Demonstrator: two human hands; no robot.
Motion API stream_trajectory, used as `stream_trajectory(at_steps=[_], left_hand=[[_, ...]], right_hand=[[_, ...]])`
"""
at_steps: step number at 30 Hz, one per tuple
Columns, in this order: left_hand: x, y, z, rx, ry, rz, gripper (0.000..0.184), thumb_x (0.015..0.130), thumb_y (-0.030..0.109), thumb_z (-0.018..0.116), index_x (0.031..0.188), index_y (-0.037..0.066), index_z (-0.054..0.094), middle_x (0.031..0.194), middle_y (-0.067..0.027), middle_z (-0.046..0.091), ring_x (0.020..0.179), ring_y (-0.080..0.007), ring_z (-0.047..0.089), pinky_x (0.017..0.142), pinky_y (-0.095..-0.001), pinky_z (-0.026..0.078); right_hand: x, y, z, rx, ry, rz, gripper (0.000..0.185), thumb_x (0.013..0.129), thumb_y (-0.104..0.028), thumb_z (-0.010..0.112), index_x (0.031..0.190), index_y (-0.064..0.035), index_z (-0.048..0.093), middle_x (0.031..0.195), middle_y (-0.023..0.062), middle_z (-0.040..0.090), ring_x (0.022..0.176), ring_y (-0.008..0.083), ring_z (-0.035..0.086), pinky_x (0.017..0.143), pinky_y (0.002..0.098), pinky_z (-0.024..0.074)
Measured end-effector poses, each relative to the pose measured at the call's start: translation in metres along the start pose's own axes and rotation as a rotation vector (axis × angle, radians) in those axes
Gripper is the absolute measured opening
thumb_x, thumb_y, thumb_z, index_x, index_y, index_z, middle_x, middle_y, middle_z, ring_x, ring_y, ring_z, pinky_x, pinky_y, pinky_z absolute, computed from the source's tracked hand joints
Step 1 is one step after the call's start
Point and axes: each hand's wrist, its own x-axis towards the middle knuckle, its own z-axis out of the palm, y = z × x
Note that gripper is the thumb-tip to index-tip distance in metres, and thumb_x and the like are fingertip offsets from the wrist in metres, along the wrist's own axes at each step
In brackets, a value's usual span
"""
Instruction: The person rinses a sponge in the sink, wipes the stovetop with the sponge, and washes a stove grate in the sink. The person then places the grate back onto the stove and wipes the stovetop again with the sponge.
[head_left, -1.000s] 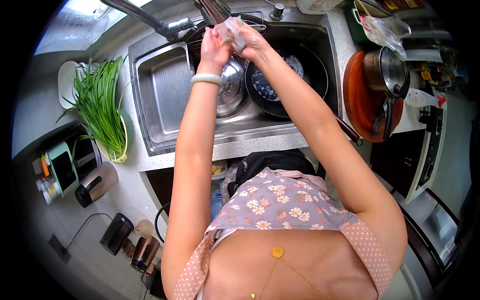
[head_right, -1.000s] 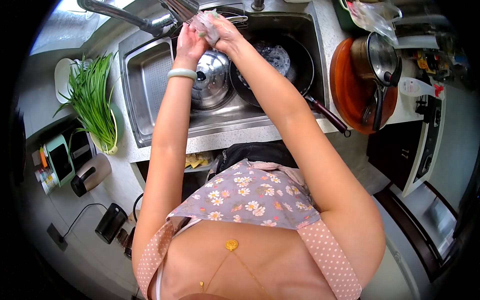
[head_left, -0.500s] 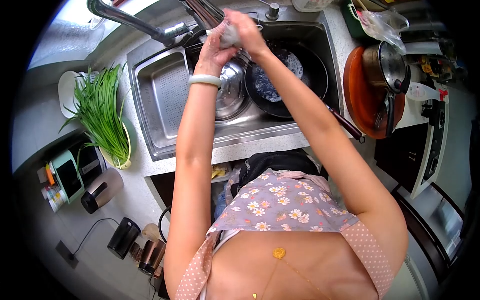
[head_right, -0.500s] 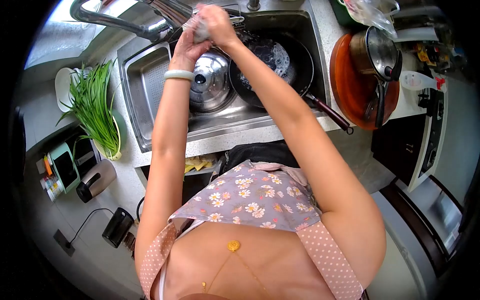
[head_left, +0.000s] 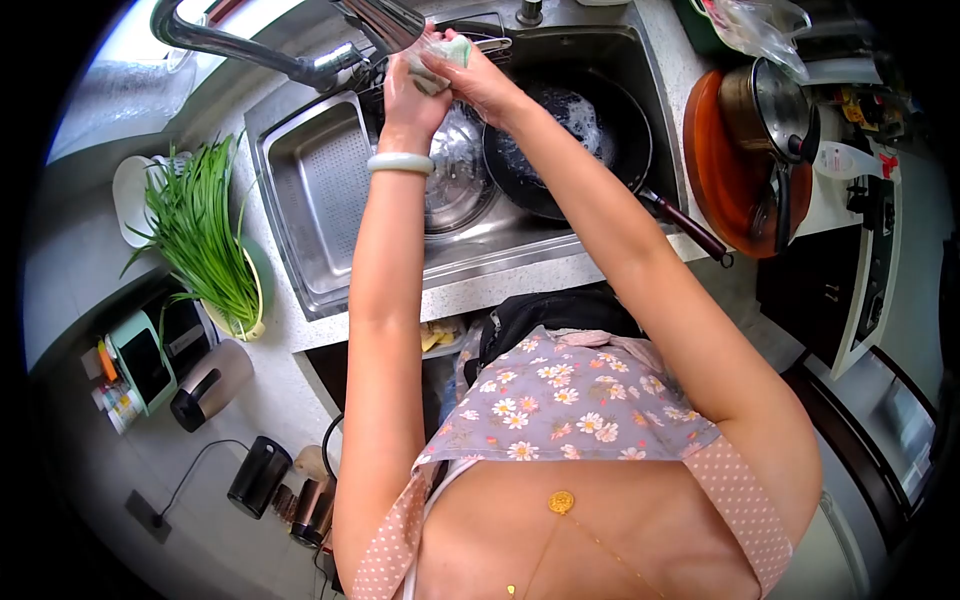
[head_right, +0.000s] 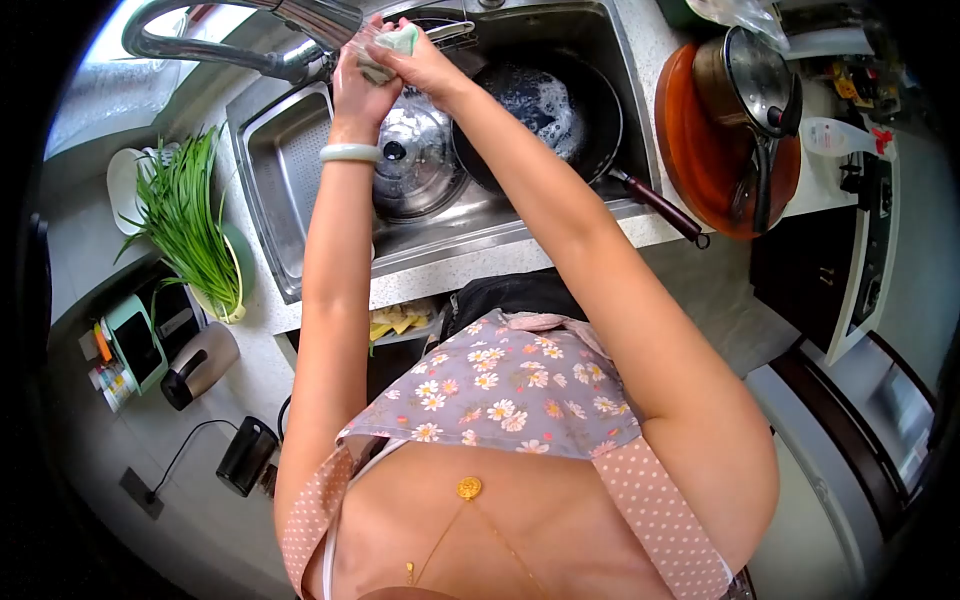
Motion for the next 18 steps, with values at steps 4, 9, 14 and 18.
stream_trajectory(at_steps=[4, 9, 14, 18], left_hand=[[-0.010, 0.011, -0.015, 0.037, 0.000, -0.103, 0.033, 0.093, 0.018, 0.050, 0.120, -0.001, 0.048, 0.122, -0.0151, 0.053, 0.111, -0.0265, 0.053, 0.097, -0.0404, 0.042], [-0.015, 0.014, -0.027, 0.512, 0.222, -0.015, 0.027, 0.092, 0.012, 0.055, 0.113, -0.005, 0.051, 0.111, -0.0129, 0.059, 0.098, -0.0218, 0.060, 0.084, -0.0333, 0.051], [-0.020, 0.007, -0.018, 0.309, 0.013, 0.108, 0.036, 0.097, 0.026, 0.046, 0.121, 0.000, 0.048, 0.115, -0.0104, 0.058, 0.103, -0.0214, 0.057, 0.091, -0.0346, 0.047], [-0.041, -0.007, 0.012, 0.156, -0.094, -0.008, 0.049, 0.099, 0.037, 0.032, 0.125, -0.003, 0.043, 0.134, -0.0152, 0.042, 0.123, -0.0251, 0.042, 0.103, -0.0376, 0.037]], right_hand=[[0.000, -0.009, -0.025, 0.232, -0.135, 0.269, 0.039, 0.091, -0.031, 0.055, 0.123, -0.0089, 0.053, 0.113, 0.0049, 0.057, 0.102, 0.0152, 0.056, 0.088, 0.0318, 0.0458], [-0.009, -0.015, -0.028, 0.652, -0.221, 0.358, 0.038, 0.095, -0.022, 0.048, 0.132, -0.0135, 0.045, 0.122, 0.0085, 0.053, 0.107, 0.0221, 0.055, 0.092, 0.0427, 0.0456], [-0.010, -0.010, -0.013, 0.107, 0.034, 0.069, 0.071, 0.093, -0.033, 0.052, 0.147, -0.0186, 0.007, 0.136, 0.0102, 0.041, 0.121, 0.0239, 0.044, 0.098, 0.0441, 0.0367], [-0.010, 0.023, 0.008, -0.341, 0.053, -0.183, 0.059, 0.094, -0.042, 0.047, 0.142, -0.0169, 0.025, 0.129, 0.0097, 0.048, 0.118, 0.0240, 0.047, 0.096, 0.0449, 0.0390]])
